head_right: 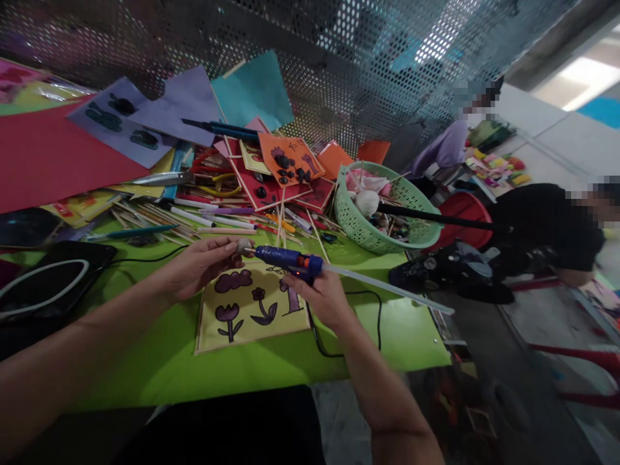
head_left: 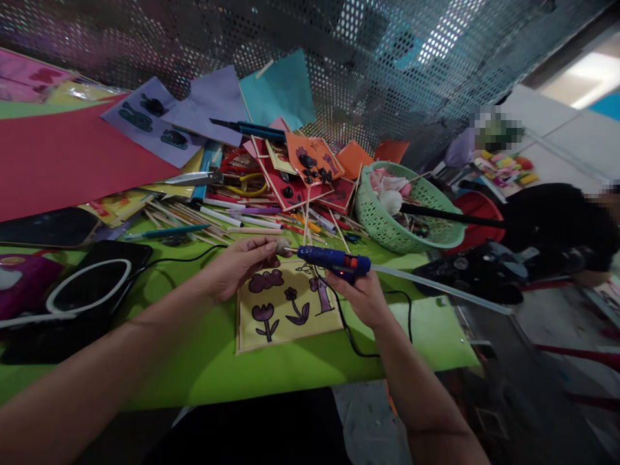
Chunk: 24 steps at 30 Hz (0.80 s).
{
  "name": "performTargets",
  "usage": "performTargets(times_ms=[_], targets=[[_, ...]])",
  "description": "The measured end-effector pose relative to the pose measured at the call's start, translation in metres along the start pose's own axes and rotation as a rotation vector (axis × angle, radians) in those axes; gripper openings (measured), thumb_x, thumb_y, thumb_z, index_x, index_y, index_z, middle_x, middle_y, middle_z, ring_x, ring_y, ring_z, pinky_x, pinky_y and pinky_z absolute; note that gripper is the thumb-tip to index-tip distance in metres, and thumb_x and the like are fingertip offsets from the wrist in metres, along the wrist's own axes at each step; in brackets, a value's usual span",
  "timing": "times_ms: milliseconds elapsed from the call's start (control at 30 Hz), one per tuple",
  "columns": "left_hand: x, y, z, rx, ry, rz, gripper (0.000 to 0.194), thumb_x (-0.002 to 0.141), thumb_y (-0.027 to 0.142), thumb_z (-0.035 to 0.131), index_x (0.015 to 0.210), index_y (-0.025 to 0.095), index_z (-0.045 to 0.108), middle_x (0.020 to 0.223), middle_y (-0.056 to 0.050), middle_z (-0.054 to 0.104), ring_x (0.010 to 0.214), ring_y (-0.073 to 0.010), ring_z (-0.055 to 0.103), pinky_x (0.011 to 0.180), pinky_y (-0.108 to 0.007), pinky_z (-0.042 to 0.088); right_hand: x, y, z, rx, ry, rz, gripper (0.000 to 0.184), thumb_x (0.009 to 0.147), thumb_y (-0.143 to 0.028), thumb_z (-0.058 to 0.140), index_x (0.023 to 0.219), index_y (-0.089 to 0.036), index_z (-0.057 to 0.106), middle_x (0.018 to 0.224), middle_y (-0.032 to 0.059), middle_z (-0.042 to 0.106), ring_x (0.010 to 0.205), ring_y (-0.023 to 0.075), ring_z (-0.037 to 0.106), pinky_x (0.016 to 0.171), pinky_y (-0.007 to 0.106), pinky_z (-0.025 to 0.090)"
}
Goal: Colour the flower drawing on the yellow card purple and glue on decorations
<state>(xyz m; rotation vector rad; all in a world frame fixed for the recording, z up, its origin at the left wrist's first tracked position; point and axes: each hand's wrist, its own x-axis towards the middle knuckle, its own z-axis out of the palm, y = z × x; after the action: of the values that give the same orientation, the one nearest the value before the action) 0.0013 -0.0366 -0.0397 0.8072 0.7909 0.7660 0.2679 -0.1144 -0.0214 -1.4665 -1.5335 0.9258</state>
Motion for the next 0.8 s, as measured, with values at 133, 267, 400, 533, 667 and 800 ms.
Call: performTargets(times_ms=[133,267,400,533,667,800], targets=[[-0.001,0.002,0.001,0.018,-0.006,0.015,0.034,0.074,0.045,0.096,0.096,0.022,0.085,0.103,-0.007,0.082,0.084,-0.0142,0.067,0.080,-0.026,0.057,0.001,-0.003,-0.002,0.022,0.052,0.010,0.032,0.082,-0.051,0.082,0.089,-0.020,0.077,0.075,0.0020,0.070,0.068,0.0185,0.062,0.068,0.032,0.056],[-0.001,0.003,0.002,0.097,-0.025,0.090,0.044,0.069,0.054,0.098,0.095,0.021,0.084,0.108,-0.008,0.082,0.090,-0.0160,0.069,0.086,-0.027,0.058,0.001,-0.004,-0.006,0.113,0.106,0.052,0.040,0.077,-0.059,0.086,0.079,-0.021,0.073,0.068,-0.0001,0.064,0.060,0.0151,0.055,0.059,0.029,0.052],[-0.004,0.005,0.006,0.366,-0.059,0.111,0.046,0.078,0.059,0.089,0.103,0.020,0.083,0.104,-0.008,0.080,0.088,-0.0192,0.070,0.082,-0.031,0.059,0.005,-0.003,-0.010,0.262,0.201,0.006,0.050,0.073,-0.071,0.086,0.076,-0.023,0.073,0.068,0.0003,0.065,0.058,0.0144,0.057,0.056,0.029,0.051],[-0.010,0.006,0.013,0.783,-0.164,0.159,0.037,0.088,0.049,0.078,0.112,0.022,0.081,0.106,-0.007,0.081,0.094,-0.0234,0.072,0.087,-0.034,0.058,0.010,-0.002,-0.015,0.324,0.265,-0.068,0.046,0.078,-0.069,0.084,0.079,-0.024,0.076,0.071,0.0001,0.066,0.058,0.0131,0.058,0.055,0.029,0.050],[-0.011,0.003,0.017,1.179,-0.269,0.309,0.035,0.093,0.040,0.065,0.119,0.022,0.080,0.116,-0.009,0.079,0.105,-0.0277,0.072,0.093,-0.037,0.054,0.011,0.000,-0.018,0.299,0.259,-0.102,0.046,0.082,-0.070,0.081,0.080,-0.025,0.075,0.070,-0.0003,0.064,0.060,0.0135,0.058,0.057,0.029,0.051],[-0.010,-0.001,0.017,1.393,-0.337,0.399,0.036,0.095,0.036,0.061,0.122,0.022,0.080,0.117,-0.011,0.079,0.110,-0.0312,0.070,0.100,-0.041,0.050,0.011,-0.002,-0.017,0.297,0.241,-0.089,0.049,0.081,-0.073,0.080,0.079,-0.024,0.075,0.072,-0.0007,0.064,0.060,0.0125,0.058,0.057,0.028,0.051]])
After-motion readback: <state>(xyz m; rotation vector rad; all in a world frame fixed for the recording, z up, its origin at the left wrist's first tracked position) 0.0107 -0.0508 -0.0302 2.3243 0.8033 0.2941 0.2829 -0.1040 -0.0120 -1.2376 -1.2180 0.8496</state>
